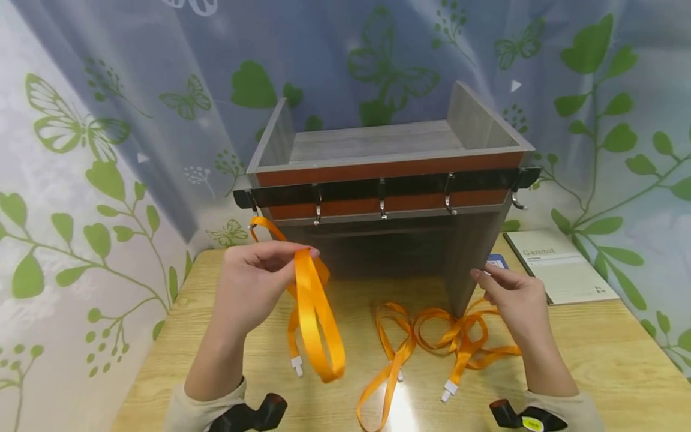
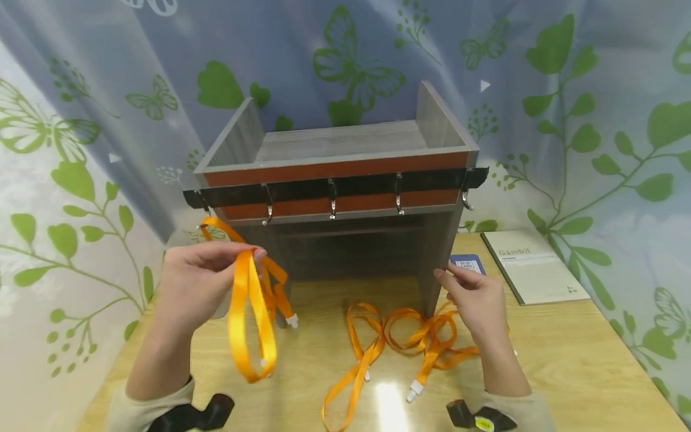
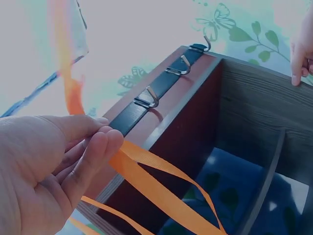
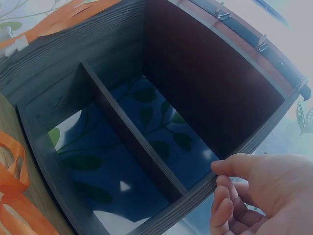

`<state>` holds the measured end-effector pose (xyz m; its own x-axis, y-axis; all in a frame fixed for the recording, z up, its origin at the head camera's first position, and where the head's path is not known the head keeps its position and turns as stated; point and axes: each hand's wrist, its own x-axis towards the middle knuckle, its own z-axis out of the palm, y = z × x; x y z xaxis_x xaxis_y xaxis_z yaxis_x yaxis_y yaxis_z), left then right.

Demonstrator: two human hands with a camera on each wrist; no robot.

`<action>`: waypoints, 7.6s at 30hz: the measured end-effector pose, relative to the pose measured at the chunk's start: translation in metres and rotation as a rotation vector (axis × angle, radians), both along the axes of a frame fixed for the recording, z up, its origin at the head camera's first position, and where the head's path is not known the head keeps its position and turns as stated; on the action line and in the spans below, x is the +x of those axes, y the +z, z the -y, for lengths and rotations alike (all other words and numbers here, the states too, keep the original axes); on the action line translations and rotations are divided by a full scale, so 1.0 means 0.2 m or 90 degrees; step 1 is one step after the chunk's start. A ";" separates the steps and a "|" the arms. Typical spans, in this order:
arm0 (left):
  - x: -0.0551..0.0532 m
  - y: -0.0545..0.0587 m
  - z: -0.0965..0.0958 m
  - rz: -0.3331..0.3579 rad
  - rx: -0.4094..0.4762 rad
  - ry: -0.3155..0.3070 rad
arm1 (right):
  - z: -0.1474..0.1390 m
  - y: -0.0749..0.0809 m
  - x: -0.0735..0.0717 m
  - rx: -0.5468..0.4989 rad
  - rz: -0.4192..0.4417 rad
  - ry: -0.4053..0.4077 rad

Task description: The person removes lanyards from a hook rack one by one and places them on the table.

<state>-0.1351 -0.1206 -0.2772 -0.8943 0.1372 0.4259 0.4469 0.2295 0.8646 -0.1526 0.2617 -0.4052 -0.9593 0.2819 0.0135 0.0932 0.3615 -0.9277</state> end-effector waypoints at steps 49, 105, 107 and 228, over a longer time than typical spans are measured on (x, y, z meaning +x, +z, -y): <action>-0.07 -0.53 -0.10 0.280 -0.052 -0.064 | 0.00 0.00 0.00 0.007 0.007 -0.005; -0.06 -0.95 0.07 0.348 -0.123 -0.018 | 0.00 -0.01 -0.01 0.001 -0.006 -0.007; -0.07 -0.94 0.06 0.348 -0.095 0.013 | 0.00 -0.01 -0.01 0.000 -0.007 -0.006; 0.08 -0.56 0.08 0.317 -0.158 0.121 | -0.01 -0.05 -0.02 0.014 -0.036 -0.002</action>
